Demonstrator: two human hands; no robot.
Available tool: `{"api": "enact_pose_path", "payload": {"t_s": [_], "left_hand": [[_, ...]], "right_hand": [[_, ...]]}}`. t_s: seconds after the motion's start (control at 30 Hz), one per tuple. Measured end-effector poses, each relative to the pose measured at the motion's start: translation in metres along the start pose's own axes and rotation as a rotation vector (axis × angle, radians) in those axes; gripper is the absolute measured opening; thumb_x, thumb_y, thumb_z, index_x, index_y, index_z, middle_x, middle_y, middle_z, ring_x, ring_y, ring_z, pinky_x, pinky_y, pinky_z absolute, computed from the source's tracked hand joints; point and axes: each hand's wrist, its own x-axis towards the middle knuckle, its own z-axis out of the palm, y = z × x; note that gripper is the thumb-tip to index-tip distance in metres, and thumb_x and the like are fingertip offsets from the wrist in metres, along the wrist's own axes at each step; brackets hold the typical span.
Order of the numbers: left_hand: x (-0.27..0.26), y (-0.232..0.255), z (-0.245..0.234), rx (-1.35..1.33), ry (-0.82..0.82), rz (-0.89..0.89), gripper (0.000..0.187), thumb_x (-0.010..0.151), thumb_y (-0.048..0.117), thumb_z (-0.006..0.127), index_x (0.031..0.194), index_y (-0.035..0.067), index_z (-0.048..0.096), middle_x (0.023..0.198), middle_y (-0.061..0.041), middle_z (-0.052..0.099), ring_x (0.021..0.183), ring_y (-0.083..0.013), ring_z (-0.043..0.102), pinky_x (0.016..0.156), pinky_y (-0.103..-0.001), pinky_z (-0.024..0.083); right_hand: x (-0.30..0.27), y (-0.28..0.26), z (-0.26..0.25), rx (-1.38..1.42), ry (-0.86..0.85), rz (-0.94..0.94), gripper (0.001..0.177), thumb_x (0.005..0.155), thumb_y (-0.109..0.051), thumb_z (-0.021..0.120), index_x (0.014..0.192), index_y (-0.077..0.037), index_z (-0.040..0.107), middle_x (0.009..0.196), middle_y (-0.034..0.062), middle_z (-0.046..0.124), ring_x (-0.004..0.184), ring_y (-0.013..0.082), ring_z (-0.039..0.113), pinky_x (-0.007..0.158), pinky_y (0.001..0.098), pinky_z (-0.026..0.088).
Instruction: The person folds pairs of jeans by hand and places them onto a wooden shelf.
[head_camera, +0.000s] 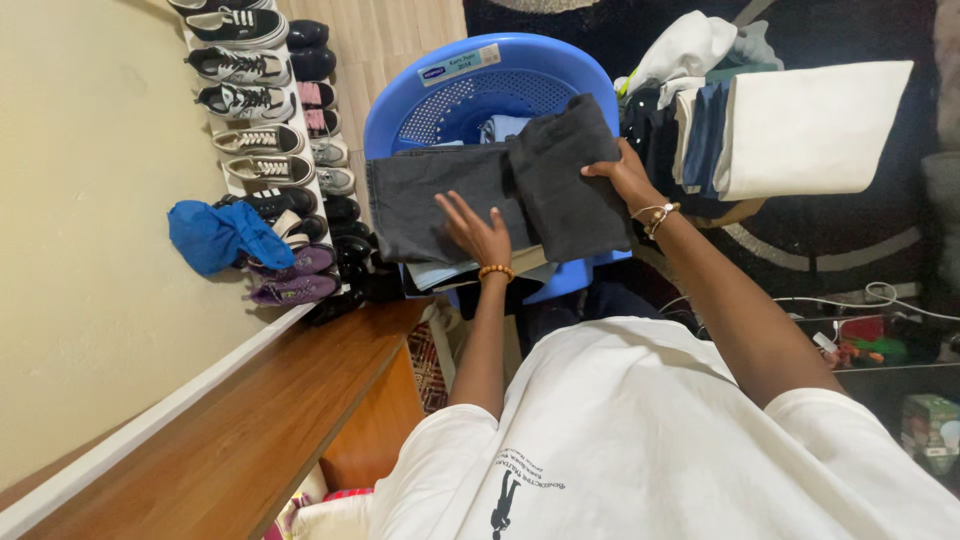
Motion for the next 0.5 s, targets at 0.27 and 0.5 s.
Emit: {"api": "enact_pose_path", "payload": {"t_s": [0.27,0.5], "left_hand": [[0.004,-0.034,0.084,-0.124,-0.575,0.189,0.061,0.105,0.04,0.048,0.159,0.012,0.039,0.171,-0.006,0.02,0.158,-0.0244,0.023,0.124,-0.058,0.018],[0.024,-0.034,0.071,-0.002,-0.71,0.192,0.065,0.104,0.05,0.037,0.159,0.016,0.033,0.17,-0.005,0.012,0.156,-0.0229,0.007,0.121,-0.061,0.004]], "right_hand": [[-0.031,-0.041,0.006,-0.121,-0.087,-0.258,0.074,0.075,-0.017,0.08,0.14,0.0,0.047,0.12,0.0199,0.066,0.104,0.0266,0.07,0.087,0.0348,0.058],[-0.012,-0.008,-0.004,-0.076,-0.054,-0.222,0.065,0.074,-0.015,0.079,0.132,-0.003,0.052,0.114,0.0147,0.066,0.101,0.0254,0.068,0.085,0.0371,0.057]]}}
